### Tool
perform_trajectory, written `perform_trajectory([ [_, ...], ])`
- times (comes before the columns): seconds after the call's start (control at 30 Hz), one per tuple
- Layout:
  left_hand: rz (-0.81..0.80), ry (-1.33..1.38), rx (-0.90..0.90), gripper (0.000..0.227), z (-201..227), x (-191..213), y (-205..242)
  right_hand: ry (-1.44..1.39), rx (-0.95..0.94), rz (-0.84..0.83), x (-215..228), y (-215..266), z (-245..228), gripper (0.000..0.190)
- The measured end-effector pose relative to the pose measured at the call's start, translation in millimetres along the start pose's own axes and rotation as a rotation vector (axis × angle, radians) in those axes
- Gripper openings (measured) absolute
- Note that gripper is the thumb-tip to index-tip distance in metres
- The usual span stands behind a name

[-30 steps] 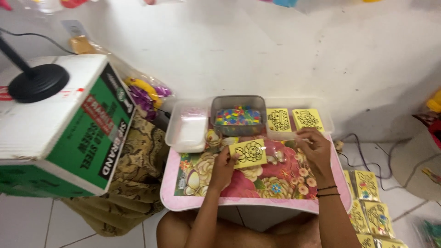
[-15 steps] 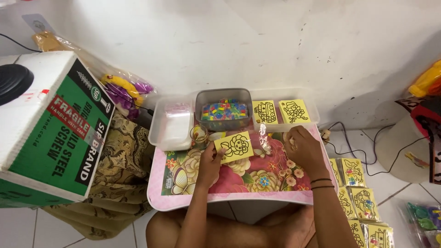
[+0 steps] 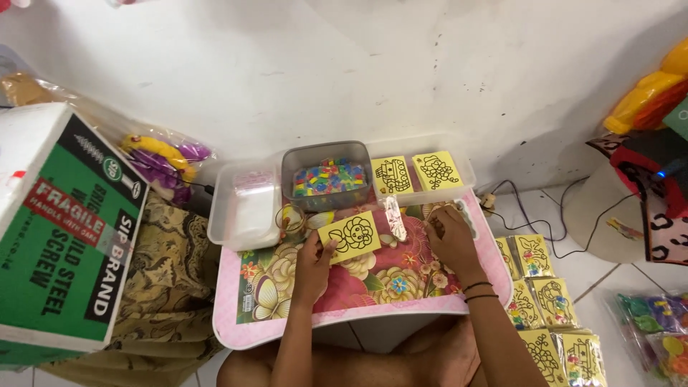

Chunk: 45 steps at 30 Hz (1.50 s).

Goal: The person places small colored items onto a yellow sticker and then seals the sticker inside a plastic bag.

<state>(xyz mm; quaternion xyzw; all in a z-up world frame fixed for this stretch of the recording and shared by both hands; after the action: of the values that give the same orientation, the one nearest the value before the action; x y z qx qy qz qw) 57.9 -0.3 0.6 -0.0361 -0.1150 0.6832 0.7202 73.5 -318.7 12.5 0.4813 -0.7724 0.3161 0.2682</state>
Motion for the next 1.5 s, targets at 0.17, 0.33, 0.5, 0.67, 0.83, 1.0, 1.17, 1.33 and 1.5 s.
perform_trajectory([
  [0.17,0.006,0.025,-0.012,0.051,-5.7,-1.9,-2.2,-0.034,0.080,0.067,13.7,6.1,-16.6,0.010],
  [0.33,0.002,0.029,-0.029,0.049,-2.3,-1.9,-2.4,-0.189,0.175,0.179,19.6,5.6,-8.5,0.013],
  [0.5,0.001,0.014,-0.050,0.048,-13.7,-2.3,-2.9,0.174,0.145,0.058,5.9,1.6,-12.5,0.011],
  [0.67,-0.003,0.026,-0.056,0.047,-4.6,-2.6,-2.2,0.079,-0.032,0.010,7.1,3.2,1.2,0.012],
  [0.83,0.036,0.009,-0.064,0.047,-3.9,-2.3,-2.6,-0.098,-0.062,-0.029,16.0,5.8,-5.2,0.019],
  [1.0,0.009,0.001,-0.042,0.052,-12.6,-0.9,-3.1,-0.309,-0.218,-0.087,11.2,5.9,6.9,0.028],
  [1.17,0.001,-0.005,-0.032,0.054,-5.3,-1.8,-2.0,-0.353,-0.153,-0.111,15.4,8.4,0.7,0.026],
  [1.33,0.017,0.006,-0.025,0.054,-12.3,-1.7,-1.3,-0.404,-0.172,-0.101,13.3,6.9,0.2,0.019],
  [1.5,0.024,-0.004,-0.026,0.055,-22.3,-2.2,-2.3,-0.481,-0.014,-0.027,25.3,6.2,-8.1,0.008],
])
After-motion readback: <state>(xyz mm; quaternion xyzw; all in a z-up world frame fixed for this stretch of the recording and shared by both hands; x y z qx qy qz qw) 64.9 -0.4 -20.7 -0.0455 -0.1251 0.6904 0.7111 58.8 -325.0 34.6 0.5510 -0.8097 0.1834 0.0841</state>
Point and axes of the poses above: each hand's wrist, its own y-axis away from the middle knuckle, its own x-axis out of the back of the hand, z = x × y, the point moved 6 cm from there along -y, towards the middle knuckle, and after that the axes turned 15 degrees about -x, right-handed, at the moved point
